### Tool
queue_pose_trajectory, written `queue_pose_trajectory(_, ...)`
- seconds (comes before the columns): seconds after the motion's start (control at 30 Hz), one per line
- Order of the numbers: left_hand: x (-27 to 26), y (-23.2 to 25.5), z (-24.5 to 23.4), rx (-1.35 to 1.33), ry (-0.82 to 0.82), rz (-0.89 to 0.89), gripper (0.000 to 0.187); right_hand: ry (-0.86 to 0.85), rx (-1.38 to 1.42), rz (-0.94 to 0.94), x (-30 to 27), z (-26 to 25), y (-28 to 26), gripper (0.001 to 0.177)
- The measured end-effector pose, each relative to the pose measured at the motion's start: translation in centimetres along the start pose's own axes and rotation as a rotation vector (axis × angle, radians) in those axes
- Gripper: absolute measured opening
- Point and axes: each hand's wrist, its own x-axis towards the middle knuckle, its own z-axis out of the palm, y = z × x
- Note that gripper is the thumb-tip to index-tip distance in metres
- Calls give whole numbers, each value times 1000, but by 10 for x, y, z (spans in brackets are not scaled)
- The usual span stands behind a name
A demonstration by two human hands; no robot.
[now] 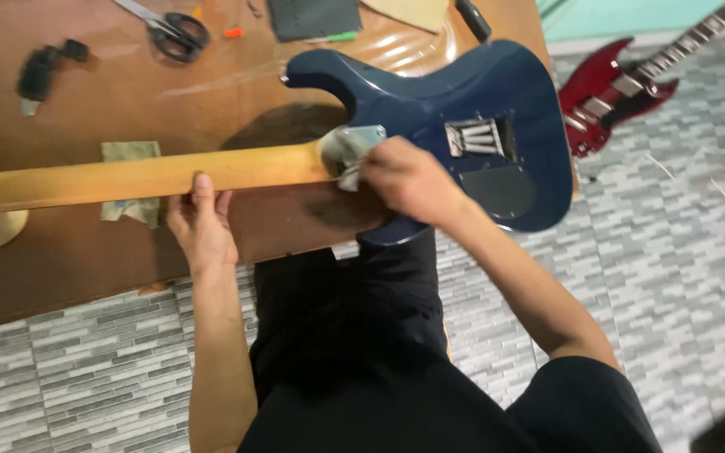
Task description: The person uses a screwdriver to tighten screws on the back of a blue electric guitar. They then wipe the guitar's body and neck with a cloth and place a black rectangular cover onto the back of the guitar.
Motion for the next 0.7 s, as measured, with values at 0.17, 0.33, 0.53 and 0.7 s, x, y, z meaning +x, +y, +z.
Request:
queue_pose_trajectory(0.17, -5, -2, -6, -47, 37, -2, 37, -121, -79, 428, -54, -32, 25, 8)
queue_pose_trajectory(0.33, -8, 12, 13, 0, 7, 20, 35, -74, -369, 457, -5, -2, 34, 9)
queue_pose_trajectory(0.53, -6, 16, 14, -78, 54, -31, 36, -177, -351, 498, -74, -29, -36, 22)
queue_pose_trajectory(0.7, -13, 25, 22, -46, 16, 2, 36, -44, -457, 420, -71, -8, 69, 14)
